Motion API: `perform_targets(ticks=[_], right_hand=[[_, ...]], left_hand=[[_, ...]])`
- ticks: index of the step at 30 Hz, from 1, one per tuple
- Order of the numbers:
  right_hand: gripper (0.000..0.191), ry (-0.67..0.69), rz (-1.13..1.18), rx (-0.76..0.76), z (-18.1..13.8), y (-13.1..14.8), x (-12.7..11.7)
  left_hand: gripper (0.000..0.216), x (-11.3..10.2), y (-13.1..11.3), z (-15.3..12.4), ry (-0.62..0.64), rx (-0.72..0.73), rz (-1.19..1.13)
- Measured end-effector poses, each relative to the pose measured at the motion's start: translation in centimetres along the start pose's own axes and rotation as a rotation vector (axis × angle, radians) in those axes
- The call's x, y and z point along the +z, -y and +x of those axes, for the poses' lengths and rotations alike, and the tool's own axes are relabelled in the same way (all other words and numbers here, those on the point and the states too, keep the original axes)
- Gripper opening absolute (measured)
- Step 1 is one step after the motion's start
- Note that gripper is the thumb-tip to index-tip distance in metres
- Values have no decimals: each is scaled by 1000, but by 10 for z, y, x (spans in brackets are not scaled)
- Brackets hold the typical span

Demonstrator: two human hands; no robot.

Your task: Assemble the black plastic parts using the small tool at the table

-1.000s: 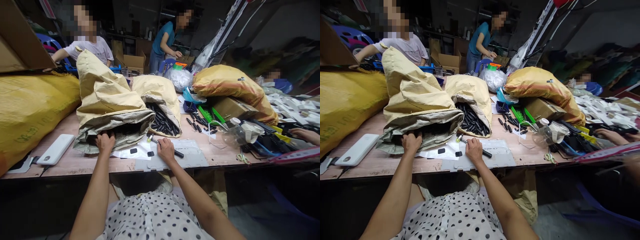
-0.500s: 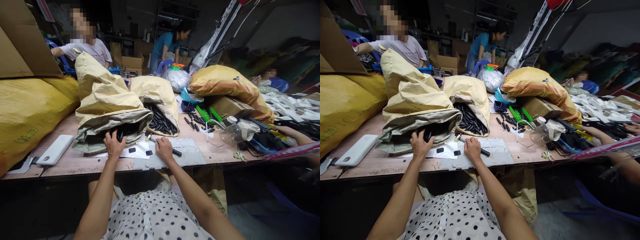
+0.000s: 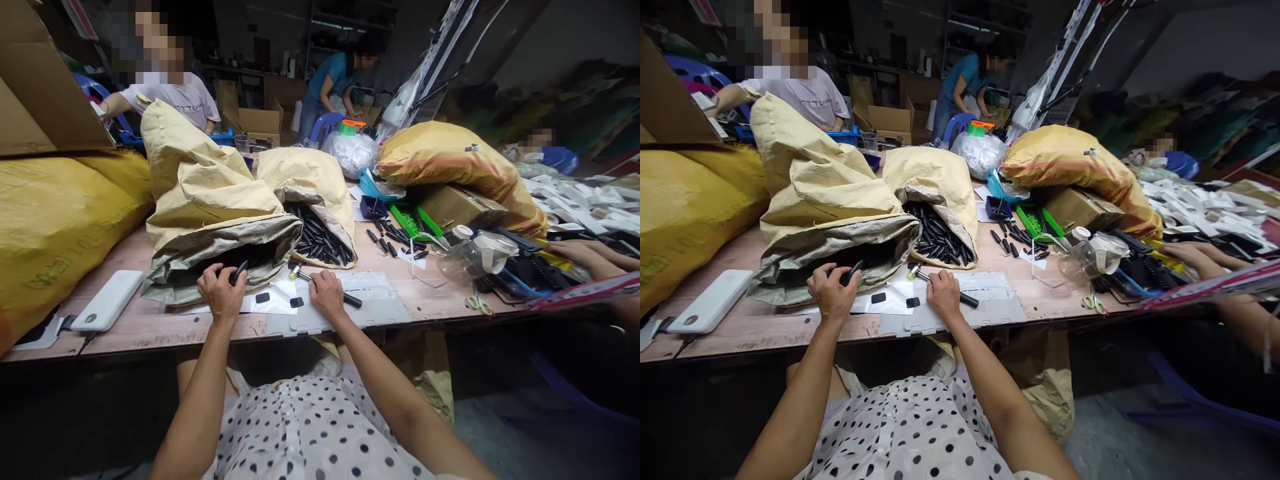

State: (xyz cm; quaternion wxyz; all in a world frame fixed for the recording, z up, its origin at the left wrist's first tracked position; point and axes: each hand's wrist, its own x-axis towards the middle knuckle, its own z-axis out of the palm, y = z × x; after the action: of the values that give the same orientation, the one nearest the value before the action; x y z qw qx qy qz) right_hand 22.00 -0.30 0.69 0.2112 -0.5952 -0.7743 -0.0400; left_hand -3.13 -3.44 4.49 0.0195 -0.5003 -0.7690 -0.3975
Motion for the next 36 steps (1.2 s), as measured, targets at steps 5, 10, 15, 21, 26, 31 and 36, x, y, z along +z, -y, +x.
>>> perform_targets(ticks=[5,10,15,21,26,31,36], right_hand=[[19,15,-11,0,0,0,0],[21,35,-23,-15,2,-2,0],[27,53,34,-19,5,-4,-7],[41,-15,272,-29,-22,8,-29],[42,16,404,-119,-53,16,-41],[44,15,384,-144,-66,20,-45],[43,76,327,-151,-71,18,-44]], left_hand=[[17,5,-2,-34,311,343,-147],[13,19,-2,-49,505,420,-138],[15,20,1,-44,537,425,-136],[10,18,0,-46,553,449,-132],[13,19,2,-47,569,446,-147],[15,20,4,-46,589,419,-169],[15,22,4,-46,591,405,-173]])
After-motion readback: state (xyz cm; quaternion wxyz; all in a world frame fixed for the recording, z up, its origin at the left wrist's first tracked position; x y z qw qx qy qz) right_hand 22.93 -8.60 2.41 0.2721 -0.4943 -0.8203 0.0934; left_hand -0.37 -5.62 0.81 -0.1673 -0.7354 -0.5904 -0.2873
